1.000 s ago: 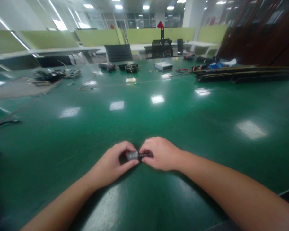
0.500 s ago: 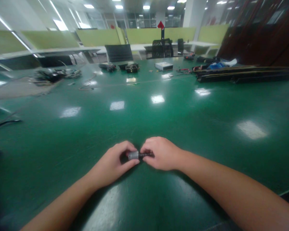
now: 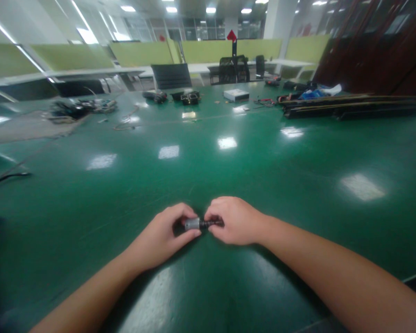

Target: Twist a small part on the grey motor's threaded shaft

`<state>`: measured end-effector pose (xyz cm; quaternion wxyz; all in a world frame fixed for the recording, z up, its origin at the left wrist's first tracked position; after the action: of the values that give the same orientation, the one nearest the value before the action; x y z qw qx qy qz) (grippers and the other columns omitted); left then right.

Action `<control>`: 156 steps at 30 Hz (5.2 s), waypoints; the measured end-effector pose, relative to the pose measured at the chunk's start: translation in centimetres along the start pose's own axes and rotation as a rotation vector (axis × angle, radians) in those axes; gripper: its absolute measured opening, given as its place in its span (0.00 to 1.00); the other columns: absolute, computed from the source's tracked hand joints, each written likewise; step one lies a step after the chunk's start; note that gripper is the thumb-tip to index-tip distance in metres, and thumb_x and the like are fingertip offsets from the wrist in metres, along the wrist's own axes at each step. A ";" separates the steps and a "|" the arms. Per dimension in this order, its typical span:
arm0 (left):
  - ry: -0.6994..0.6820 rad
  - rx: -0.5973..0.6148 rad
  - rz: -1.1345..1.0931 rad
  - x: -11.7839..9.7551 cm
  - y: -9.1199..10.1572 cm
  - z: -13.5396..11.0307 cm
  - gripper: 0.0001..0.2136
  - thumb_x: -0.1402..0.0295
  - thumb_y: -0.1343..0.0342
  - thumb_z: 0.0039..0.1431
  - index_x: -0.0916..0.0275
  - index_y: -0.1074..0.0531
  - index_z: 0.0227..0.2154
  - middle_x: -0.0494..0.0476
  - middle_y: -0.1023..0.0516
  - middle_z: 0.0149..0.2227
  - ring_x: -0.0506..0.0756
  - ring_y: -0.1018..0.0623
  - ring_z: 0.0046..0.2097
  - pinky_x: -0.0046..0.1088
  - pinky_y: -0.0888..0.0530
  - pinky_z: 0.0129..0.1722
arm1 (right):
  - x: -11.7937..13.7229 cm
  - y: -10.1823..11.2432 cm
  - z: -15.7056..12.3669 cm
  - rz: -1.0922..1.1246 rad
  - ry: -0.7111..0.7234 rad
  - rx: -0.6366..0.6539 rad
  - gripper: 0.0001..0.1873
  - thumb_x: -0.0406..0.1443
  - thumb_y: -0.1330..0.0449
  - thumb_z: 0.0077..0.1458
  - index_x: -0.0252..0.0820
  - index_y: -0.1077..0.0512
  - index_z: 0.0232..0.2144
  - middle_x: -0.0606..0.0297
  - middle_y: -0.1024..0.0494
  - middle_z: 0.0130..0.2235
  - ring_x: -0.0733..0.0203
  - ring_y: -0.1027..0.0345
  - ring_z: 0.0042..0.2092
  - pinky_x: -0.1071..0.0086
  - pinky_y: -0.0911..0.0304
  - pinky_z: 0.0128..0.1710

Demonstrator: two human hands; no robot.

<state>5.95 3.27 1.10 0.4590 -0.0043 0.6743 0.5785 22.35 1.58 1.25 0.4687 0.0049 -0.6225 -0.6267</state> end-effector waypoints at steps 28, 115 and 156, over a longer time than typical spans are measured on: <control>-0.005 0.014 0.010 0.2 -0.1 -0.1 0.09 0.62 0.37 0.59 0.58 0.27 0.39 0.54 0.22 0.38 0.57 0.24 0.39 0.34 0.29 0.39 | -0.5 0.4 -0.3 -0.030 -0.048 0.013 0.03 0.32 0.34 0.52 0.40 0.24 0.32 0.67 0.24 0.31 0.65 0.34 0.32 0.70 0.42 0.34; -0.029 0.012 0.022 -0.2 -0.2 0.1 0.08 0.63 0.37 0.58 0.59 0.27 0.38 0.54 0.22 0.37 0.56 0.24 0.38 0.32 0.30 0.38 | 0.0 -0.5 0.3 -0.015 0.030 -0.003 0.06 0.33 0.36 0.57 0.40 0.22 0.38 0.63 0.21 0.36 0.61 0.30 0.38 0.68 0.39 0.41; -0.019 0.024 0.027 -0.1 -0.1 -0.1 0.09 0.62 0.37 0.58 0.59 0.27 0.38 0.54 0.22 0.38 0.57 0.25 0.39 0.34 0.30 0.40 | -0.9 0.7 -0.4 -0.054 -0.034 0.043 0.03 0.32 0.34 0.51 0.41 0.24 0.31 0.68 0.22 0.32 0.63 0.32 0.34 0.69 0.41 0.37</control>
<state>6.00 3.11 1.12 0.4577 0.0161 0.6768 0.5764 23.49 1.95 1.21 0.4407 0.0212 -0.6431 -0.6259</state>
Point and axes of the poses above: each hand's wrist, its own z-axis towards the middle knuckle, its own y-axis out of the back of the hand, x = y × z, the point moved 6 cm from there along z, towards the middle knuckle
